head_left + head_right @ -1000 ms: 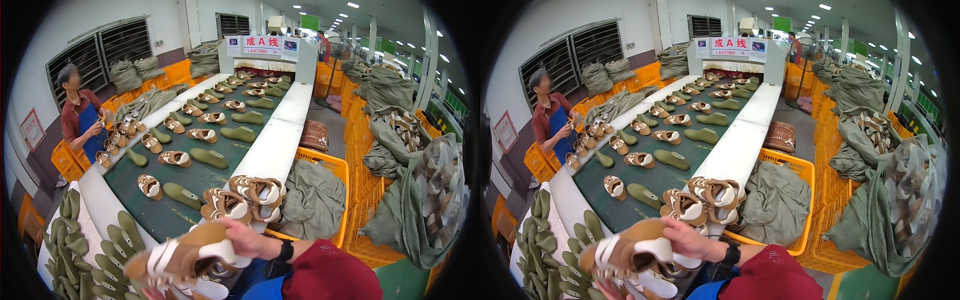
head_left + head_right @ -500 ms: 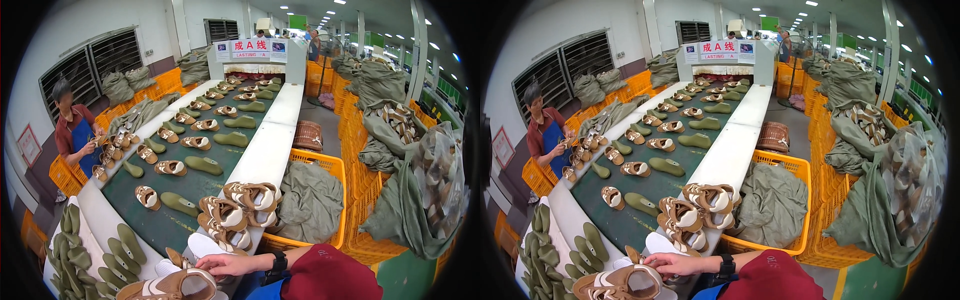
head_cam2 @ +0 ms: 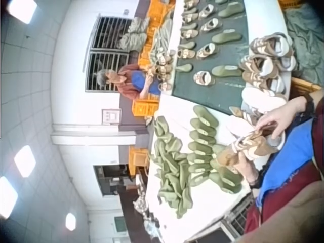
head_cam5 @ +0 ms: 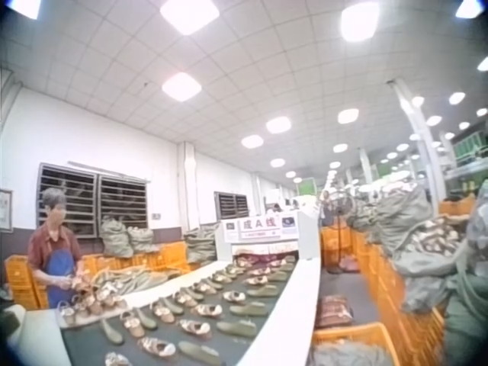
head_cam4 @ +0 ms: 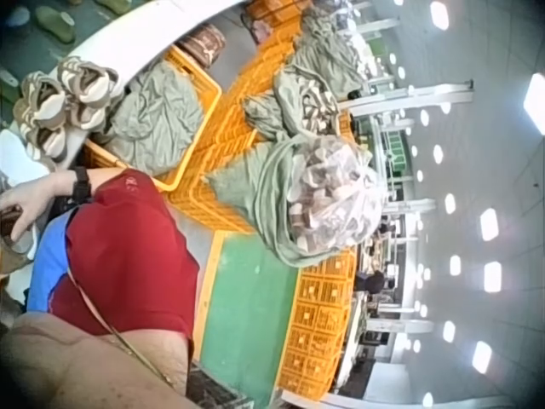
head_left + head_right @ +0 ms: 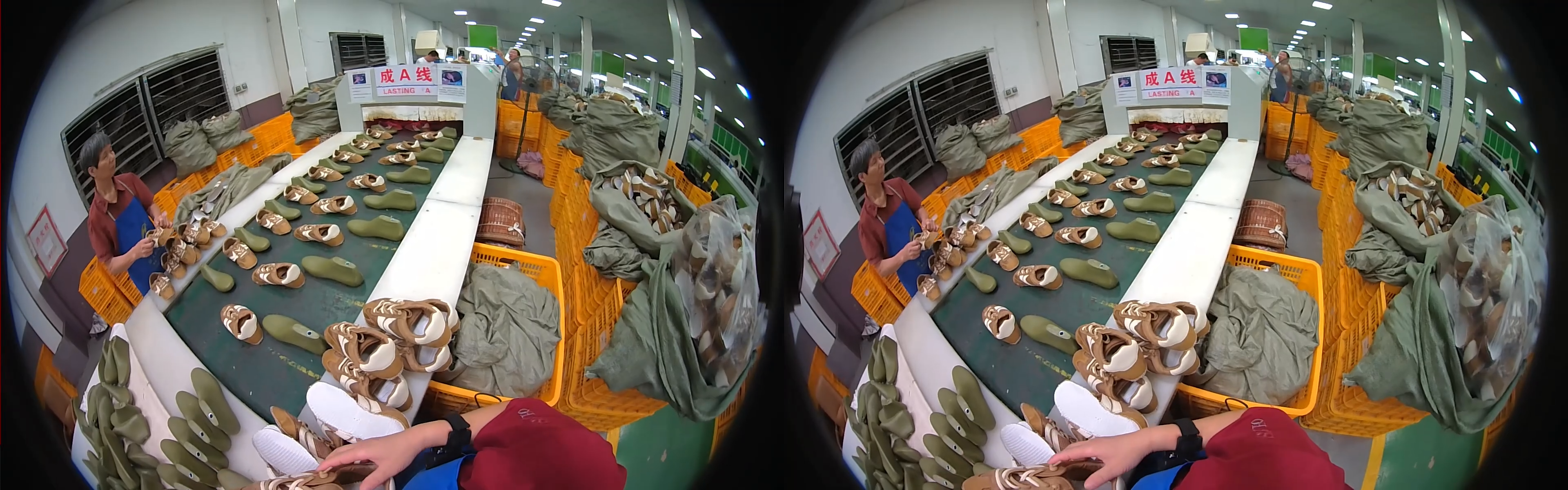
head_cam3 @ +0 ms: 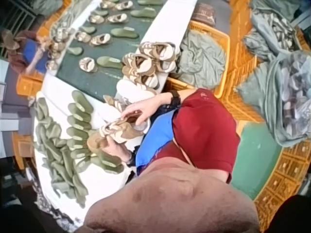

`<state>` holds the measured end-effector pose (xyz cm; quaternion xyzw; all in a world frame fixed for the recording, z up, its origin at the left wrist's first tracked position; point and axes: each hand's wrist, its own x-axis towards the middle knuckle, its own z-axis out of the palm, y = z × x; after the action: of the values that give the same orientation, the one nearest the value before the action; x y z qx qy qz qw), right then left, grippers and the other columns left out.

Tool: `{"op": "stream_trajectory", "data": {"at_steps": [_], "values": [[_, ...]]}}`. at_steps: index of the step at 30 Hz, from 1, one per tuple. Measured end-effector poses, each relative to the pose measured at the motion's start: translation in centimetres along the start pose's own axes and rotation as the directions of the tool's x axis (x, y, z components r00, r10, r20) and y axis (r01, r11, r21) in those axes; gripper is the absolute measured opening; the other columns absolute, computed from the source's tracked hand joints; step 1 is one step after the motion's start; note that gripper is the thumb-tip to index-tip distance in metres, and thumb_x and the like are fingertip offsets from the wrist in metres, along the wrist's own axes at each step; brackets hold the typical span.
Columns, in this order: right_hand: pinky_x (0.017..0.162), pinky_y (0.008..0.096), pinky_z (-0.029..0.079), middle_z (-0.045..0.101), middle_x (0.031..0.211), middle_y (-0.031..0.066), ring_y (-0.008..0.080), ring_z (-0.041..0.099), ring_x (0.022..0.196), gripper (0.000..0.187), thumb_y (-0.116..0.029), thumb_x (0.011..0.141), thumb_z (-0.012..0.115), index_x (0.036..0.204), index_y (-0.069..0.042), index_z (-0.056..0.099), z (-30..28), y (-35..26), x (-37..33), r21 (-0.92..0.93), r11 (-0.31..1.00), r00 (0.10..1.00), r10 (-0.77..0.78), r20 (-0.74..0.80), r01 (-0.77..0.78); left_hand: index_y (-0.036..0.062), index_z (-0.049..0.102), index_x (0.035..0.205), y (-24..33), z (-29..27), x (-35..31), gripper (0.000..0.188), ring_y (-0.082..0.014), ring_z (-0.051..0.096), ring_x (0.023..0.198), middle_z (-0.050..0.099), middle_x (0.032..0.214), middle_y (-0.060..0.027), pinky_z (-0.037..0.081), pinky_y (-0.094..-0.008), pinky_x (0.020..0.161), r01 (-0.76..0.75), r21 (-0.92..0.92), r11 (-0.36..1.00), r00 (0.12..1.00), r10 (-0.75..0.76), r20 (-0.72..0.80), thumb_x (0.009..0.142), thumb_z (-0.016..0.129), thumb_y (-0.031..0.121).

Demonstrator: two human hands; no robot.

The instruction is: The worker is sorting and organizing green shoe lasts and matching them with shoe uppers on a production line table.

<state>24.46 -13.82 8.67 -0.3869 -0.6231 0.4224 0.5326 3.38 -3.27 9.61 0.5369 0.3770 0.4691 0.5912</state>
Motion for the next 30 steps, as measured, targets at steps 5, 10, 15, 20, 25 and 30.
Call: {"op": "stream_trajectory", "data": {"at_steps": [5,10,15,20,25,30], "values": [[0.097,0.0342,0.038,0.052,0.121,0.0142,0.0262,0.049,0.112,0.057,-0.030,0.084,0.067,0.130,-0.003,0.045,-0.2,-0.4,0.1,-0.099,0.994,0.999,-0.040,0.031,0.043,-0.0084,0.049,0.115,-0.1,0.7,-0.4,0.037,-0.0247,0.060,0.090,0.059,0.106,-0.0157,0.053,-0.0337,0.075,-0.029,-0.176,0.984,0.998,0.020,-0.054,0.083,0.060,0.007],[0.091,0.0328,0.041,0.049,0.120,0.0142,0.0232,0.051,0.106,0.066,-0.013,0.083,0.058,0.142,-0.010,0.029,-0.3,0.6,-0.2,-0.151,0.989,0.997,0.001,0.074,0.010,-0.0077,0.049,0.115,-0.4,0.1,-0.7,0.032,-0.0232,0.059,0.089,0.059,0.105,-0.0151,0.051,-0.0336,0.078,0.005,-0.108,0.994,1.000,-0.003,0.021,0.086,0.056,0.003],[0.097,0.0342,0.039,0.052,0.120,0.0141,0.0295,0.051,0.111,0.057,-0.031,0.083,0.068,0.130,-0.009,0.046,-0.4,-3.1,1.2,-0.266,0.935,0.960,0.266,0.093,-0.233,-0.0077,0.051,0.111,-0.3,0.1,-0.7,0.027,-0.0215,0.059,0.087,0.059,0.103,-0.0154,0.051,-0.0334,0.076,0.109,-0.166,0.980,0.987,-0.088,0.134,0.087,0.054,0.004],[0.084,0.0380,0.045,0.051,0.116,0.0154,0.0313,0.054,0.101,0.068,-0.007,0.079,0.057,0.141,-0.010,0.030,0.0,-0.7,1.0,-0.427,0.903,0.994,0.000,0.109,0.047,-0.0079,0.050,0.113,-0.5,-0.4,-0.2,0.030,-0.0216,0.059,0.087,0.059,0.103,-0.0157,0.051,-0.0329,0.075,0.122,-0.146,0.982,0.984,-0.101,0.145,0.086,0.055,0.005],[0.073,0.0394,0.048,0.055,0.101,0.0133,0.0323,0.057,0.086,0.064,-0.002,0.078,0.053,0.139,-0.010,0.035,0.6,0.1,0.7,-0.467,0.875,0.991,-0.135,0.020,0.128,-0.0083,0.050,0.113,-0.4,-0.6,0.0,0.031,-0.0222,0.059,0.087,0.059,0.103,-0.0147,0.050,-0.0323,0.074,0.083,-0.034,0.996,0.984,-0.077,0.162,0.086,0.056,0.007],[0.065,0.0361,0.049,0.057,0.096,0.0108,0.0287,0.059,0.077,0.057,-0.002,0.080,0.052,0.135,-0.013,0.043,0.8,0.4,0.8,-0.571,0.808,0.978,-0.205,-0.039,0.147,-0.0039,0.048,0.118,-1.0,-1.0,0.2,0.034,-0.0197,0.055,0.086,0.056,0.105,-0.0122,0.048,-0.0300,0.072,0.090,0.061,0.994,0.978,-0.100,0.185,0.087,0.056,0.010]]}}
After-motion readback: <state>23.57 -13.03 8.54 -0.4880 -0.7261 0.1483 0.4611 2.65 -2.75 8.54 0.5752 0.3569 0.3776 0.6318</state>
